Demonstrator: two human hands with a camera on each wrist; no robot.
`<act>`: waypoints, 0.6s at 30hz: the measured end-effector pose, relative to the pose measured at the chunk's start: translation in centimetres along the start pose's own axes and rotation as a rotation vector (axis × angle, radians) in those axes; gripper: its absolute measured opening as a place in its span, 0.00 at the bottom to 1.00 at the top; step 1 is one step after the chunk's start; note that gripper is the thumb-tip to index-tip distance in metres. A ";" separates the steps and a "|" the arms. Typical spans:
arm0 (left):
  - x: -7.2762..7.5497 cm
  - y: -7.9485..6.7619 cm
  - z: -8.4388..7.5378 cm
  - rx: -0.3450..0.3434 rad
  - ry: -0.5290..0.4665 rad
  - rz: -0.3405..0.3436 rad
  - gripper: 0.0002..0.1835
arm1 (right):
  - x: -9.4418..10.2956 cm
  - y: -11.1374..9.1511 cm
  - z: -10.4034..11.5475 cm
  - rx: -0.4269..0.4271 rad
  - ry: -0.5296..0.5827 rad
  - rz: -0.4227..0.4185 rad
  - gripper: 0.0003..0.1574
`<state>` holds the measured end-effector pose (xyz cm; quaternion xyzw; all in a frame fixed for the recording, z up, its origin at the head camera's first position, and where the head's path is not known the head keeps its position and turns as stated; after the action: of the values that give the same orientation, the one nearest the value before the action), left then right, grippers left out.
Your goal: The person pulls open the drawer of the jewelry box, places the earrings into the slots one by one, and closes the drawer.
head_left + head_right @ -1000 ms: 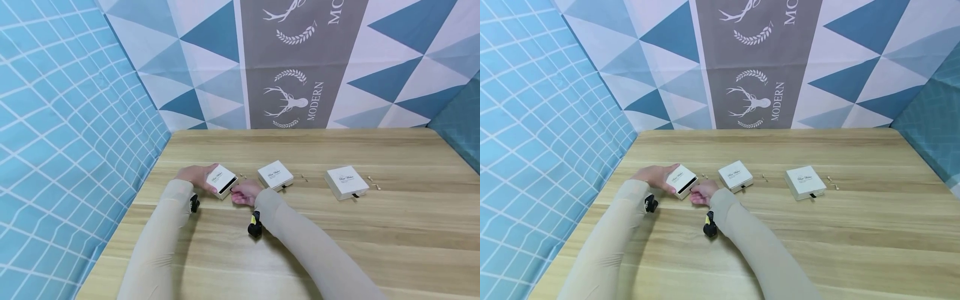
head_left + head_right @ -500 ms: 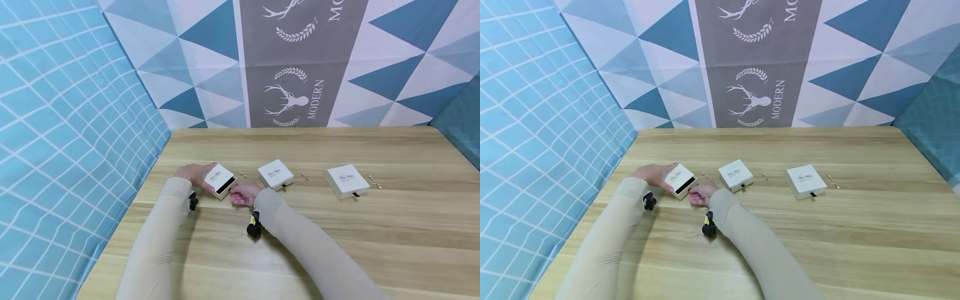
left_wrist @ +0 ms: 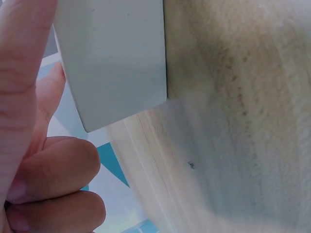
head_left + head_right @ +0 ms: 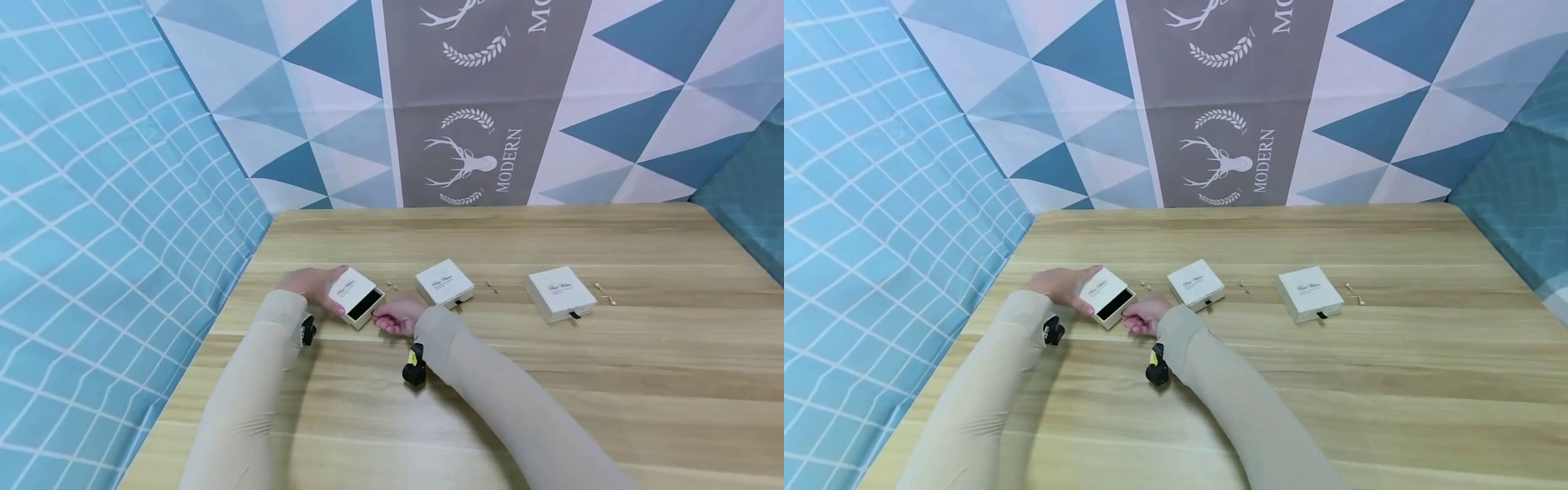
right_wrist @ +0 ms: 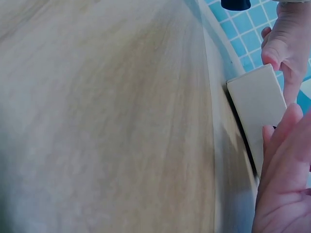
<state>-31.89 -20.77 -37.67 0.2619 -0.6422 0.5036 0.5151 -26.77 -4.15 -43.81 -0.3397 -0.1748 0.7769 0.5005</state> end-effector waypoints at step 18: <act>-0.6 0.3 0.4 0.047 -0.022 0.033 0.60 | 1.0 -0.3 0.1 0.081 -0.212 -0.045 0.13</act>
<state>-32.07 -21.13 -38.35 0.2687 -0.6401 0.5239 0.4935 -26.96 -3.11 -43.90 -0.2310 -0.2030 0.8034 0.5099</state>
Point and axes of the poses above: each hand's wrist, its own y-axis towards the middle knuckle, its own x-axis out of the back of the hand, z = x × y, the point moved 6 cm from there along y, towards the middle knuckle, and after that the axes turned 8 degrees about y, right-handed, at the moved point
